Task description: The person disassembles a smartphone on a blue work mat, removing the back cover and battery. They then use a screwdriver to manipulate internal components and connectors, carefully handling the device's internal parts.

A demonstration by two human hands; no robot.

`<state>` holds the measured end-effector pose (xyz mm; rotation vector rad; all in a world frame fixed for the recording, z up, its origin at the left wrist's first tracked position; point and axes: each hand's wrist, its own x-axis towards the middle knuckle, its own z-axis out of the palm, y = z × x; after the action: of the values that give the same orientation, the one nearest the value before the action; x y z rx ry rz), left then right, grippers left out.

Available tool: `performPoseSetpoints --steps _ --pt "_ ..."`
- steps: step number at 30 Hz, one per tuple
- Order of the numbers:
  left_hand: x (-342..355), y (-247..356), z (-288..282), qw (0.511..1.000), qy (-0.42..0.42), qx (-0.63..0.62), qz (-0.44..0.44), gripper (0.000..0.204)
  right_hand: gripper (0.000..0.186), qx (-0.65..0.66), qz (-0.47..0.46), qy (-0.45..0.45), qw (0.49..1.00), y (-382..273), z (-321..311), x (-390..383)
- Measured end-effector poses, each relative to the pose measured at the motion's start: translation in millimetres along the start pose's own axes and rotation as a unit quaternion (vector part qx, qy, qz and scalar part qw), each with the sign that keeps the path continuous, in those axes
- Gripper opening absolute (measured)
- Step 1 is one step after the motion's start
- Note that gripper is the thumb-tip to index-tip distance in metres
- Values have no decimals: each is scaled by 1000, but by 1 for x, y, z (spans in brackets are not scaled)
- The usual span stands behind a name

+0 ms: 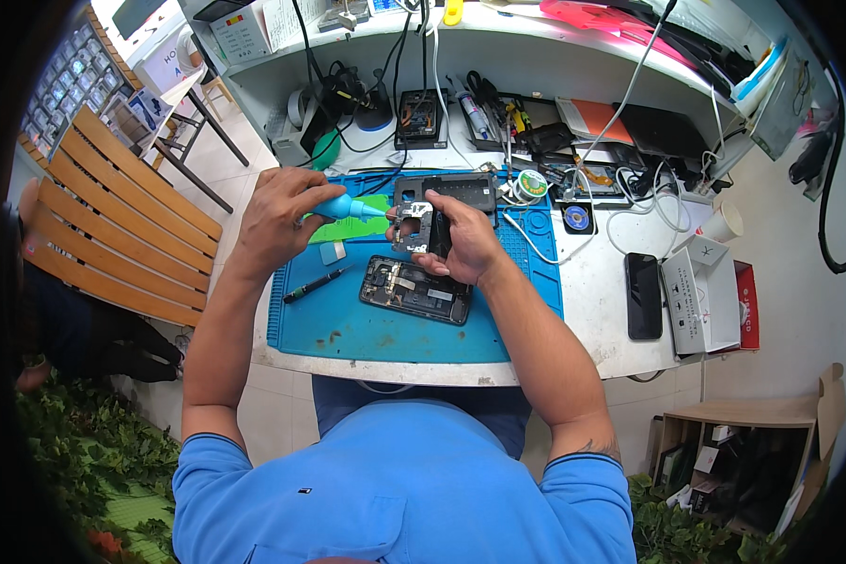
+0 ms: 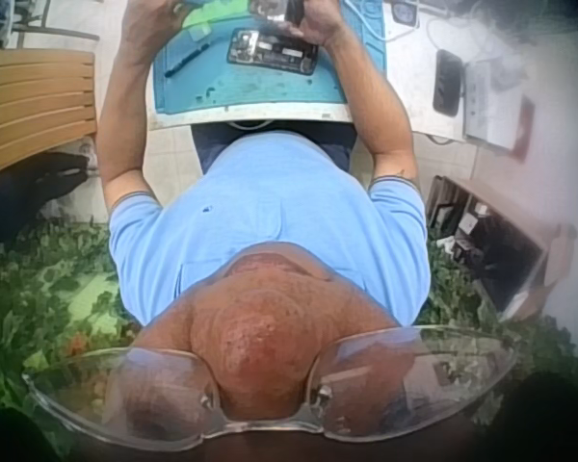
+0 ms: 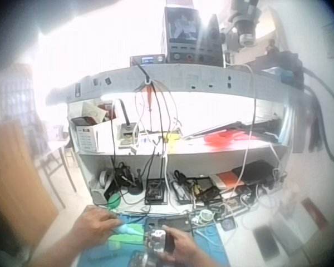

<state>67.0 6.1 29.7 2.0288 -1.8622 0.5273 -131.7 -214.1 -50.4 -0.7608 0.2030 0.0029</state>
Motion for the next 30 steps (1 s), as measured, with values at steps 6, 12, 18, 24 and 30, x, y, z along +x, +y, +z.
performPoseSetpoints --steps 6,12,18,24,30 --pt "-4 -5 9 994 -2 -76 -79 45 63 10 -4 4 1000 -1 -2 1" --pt "-23 -78 30 862 119 -386 -307 53 61 19 -21 2 1000 0 0 2" --pt "-43 -157 59 872 150 -265 -383 60 60 -20 -22 25 999 -1 4 2" --pt "-58 -164 77 833 182 -318 -415 58 57 -20 -30 9 999 -1 -7 3" --pt "-65 -146 73 886 89 -226 -396 61 54 -25 -35 60 997 2 -17 6"
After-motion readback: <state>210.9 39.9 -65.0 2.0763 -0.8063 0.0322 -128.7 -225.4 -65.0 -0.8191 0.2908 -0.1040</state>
